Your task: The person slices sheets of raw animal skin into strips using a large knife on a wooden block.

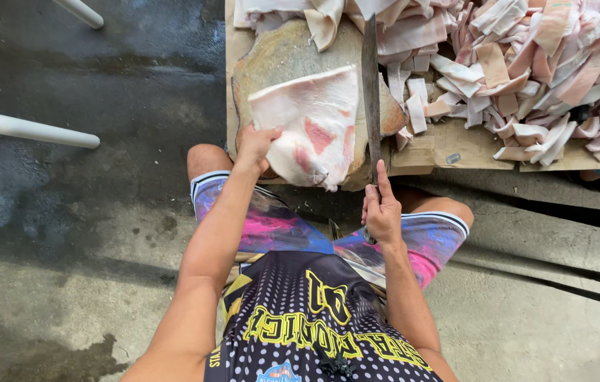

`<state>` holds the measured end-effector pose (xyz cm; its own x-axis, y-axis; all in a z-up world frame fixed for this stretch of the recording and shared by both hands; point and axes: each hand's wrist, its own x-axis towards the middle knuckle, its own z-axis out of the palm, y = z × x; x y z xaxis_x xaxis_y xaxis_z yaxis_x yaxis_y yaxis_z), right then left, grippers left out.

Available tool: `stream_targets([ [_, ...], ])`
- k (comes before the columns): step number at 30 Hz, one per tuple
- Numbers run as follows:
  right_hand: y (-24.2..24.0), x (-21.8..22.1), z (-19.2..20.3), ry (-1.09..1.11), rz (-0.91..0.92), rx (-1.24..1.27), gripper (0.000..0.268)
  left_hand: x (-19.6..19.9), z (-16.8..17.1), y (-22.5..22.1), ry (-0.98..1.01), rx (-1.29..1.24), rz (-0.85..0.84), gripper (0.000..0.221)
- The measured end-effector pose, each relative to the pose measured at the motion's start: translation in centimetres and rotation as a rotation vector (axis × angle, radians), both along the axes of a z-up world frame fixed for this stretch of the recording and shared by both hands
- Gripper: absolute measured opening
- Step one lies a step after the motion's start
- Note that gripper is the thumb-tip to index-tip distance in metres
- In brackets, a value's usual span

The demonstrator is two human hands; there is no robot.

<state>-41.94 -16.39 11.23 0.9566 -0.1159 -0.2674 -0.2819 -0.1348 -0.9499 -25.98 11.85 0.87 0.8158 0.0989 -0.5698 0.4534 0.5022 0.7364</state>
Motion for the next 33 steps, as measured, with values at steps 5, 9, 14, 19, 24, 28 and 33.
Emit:
stream_targets([
  [5,0.7,-1.0,1.4,-0.153,0.093,-0.408,0.057,-2.8,0.0,2.3,-0.038,0.111,-0.152,0.046],
  [9,1.8,-0.2,0.3,-0.202,0.160,-0.498,0.054,-2.3,1.0,2.7,-0.059,0.096,-0.139,0.050],
  [14,2.8,0.3,-1.0,-0.136,0.179,-0.490,0.055,-0.9,0.6,2.8,-0.021,0.000,-0.081,0.039],
  [19,2.1,-0.5,-0.2,-0.086,0.184,-0.476,0.055,0.3,-1.4,2.4,0.015,0.101,-0.033,0.036],
  [24,1.4,-0.4,-0.6,-0.321,0.191,-0.512,0.054,0.6,-1.4,2.4,-0.144,0.063,-0.008,0.036],
  [28,2.1,1.5,-2.6,-0.229,0.237,-0.634,0.059,1.2,0.0,2.4,-0.055,0.097,0.006,0.035],
  [33,2.4,2.4,0.3,-0.074,0.198,-0.435,0.059,1.9,0.8,2.6,-0.073,0.198,0.013,0.025],
])
